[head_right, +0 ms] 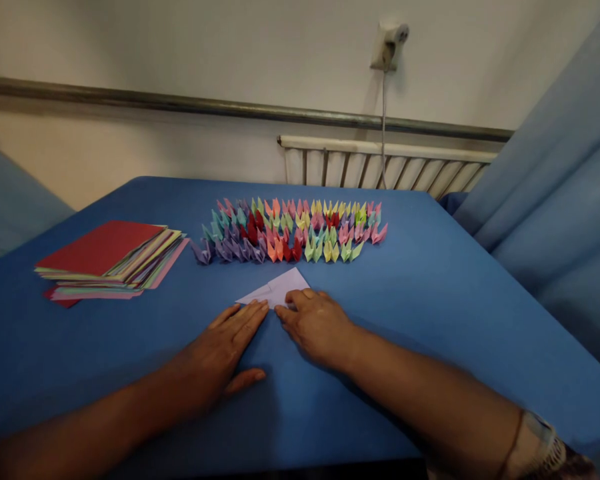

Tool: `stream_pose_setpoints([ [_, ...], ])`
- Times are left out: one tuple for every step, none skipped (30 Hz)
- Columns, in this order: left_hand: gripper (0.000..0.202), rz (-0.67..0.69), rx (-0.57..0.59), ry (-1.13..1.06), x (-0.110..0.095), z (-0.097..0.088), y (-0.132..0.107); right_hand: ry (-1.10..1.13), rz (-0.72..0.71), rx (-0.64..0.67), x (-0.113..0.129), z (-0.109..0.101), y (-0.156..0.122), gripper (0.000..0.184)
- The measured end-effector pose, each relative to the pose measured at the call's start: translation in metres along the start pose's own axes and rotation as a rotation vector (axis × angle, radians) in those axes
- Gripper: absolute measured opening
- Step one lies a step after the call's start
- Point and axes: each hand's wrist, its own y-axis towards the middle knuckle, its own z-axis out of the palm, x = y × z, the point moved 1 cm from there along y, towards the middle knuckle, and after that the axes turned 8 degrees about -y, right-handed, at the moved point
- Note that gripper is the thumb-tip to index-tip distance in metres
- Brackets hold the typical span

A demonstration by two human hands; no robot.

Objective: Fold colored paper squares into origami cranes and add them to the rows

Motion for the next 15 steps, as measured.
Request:
stream_pose_setpoints([
  [0.079, -0.02, -0.002, 0.019, 0.003, -0.001, -0.003, -0.001, -0.004, -0.001, 0.0, -0.001, 0.0, 0.034],
  [0.079, -0.053, -0.001, 0.038, 0.007, -0.003, -0.006, -0.003, -0.007, 0.0, 0.0, -0.001, 0.0, 0.034],
  [0.079, -0.093, 0.001, 0.059, 0.01, -0.005, -0.008, -0.004, -0.009, 0.003, 0.001, -0.001, 0.0, 0.033],
  [0.079, -0.138, 0.0, 0.079, 0.012, -0.007, -0.009, -0.003, -0.009, 0.008, 0.001, -0.002, 0.0, 0.033],
  [0.08, -0.182, -0.008, 0.098, 0.014, -0.01, -0.009, -0.002, -0.009, 0.013, 0.001, -0.002, 0.0, 0.033],
  [0.08, -0.216, -0.021, 0.114, 0.014, -0.012, -0.008, 0.0, -0.008, 0.016, 0.001, -0.003, 0.0, 0.032],
  [0.08, -0.235, -0.037, 0.124, 0.013, -0.014, -0.005, 0.004, -0.003, 0.017, 0.001, -0.004, 0.001, 0.032],
  [0.08, -0.235, -0.052, 0.125, 0.011, -0.015, 0.0, 0.01, 0.002, 0.018, 0.001, -0.005, 0.001, 0.032],
  [0.081, -0.211, -0.048, 0.115, 0.008, -0.014, 0.006, 0.017, 0.007, 0.021, 0.001, -0.006, 0.001, 0.032],
  [0.082, -0.167, -0.022, 0.092, 0.004, -0.013, 0.013, 0.027, 0.012, 0.028, 0.001, -0.006, 0.001, 0.033],
  [0.083, -0.126, 0.026, 0.056, 0.0, -0.01, 0.02, 0.038, 0.02, 0.037, 0.0, -0.007, 0.001, 0.034],
  [0.084, -0.095, 0.072, 0.017, -0.003, -0.007, 0.026, 0.051, 0.029, 0.047, 0.0, -0.007, 0.0, 0.036],
  [0.086, -0.07, 0.102, -0.019, -0.006, -0.004, 0.031, 0.061, 0.037, 0.056, -0.001, -0.007, -0.001, 0.038],
  [0.089, -0.055, 0.123, -0.046, -0.007, -0.001, 0.035, 0.068, 0.044, 0.061, -0.001, -0.006, -0.002, 0.04],
  [0.091, -0.04, 0.141, -0.063, -0.006, 0.001, 0.037, 0.07, 0.048, 0.064, -0.001, -0.006, -0.005, 0.04],
])
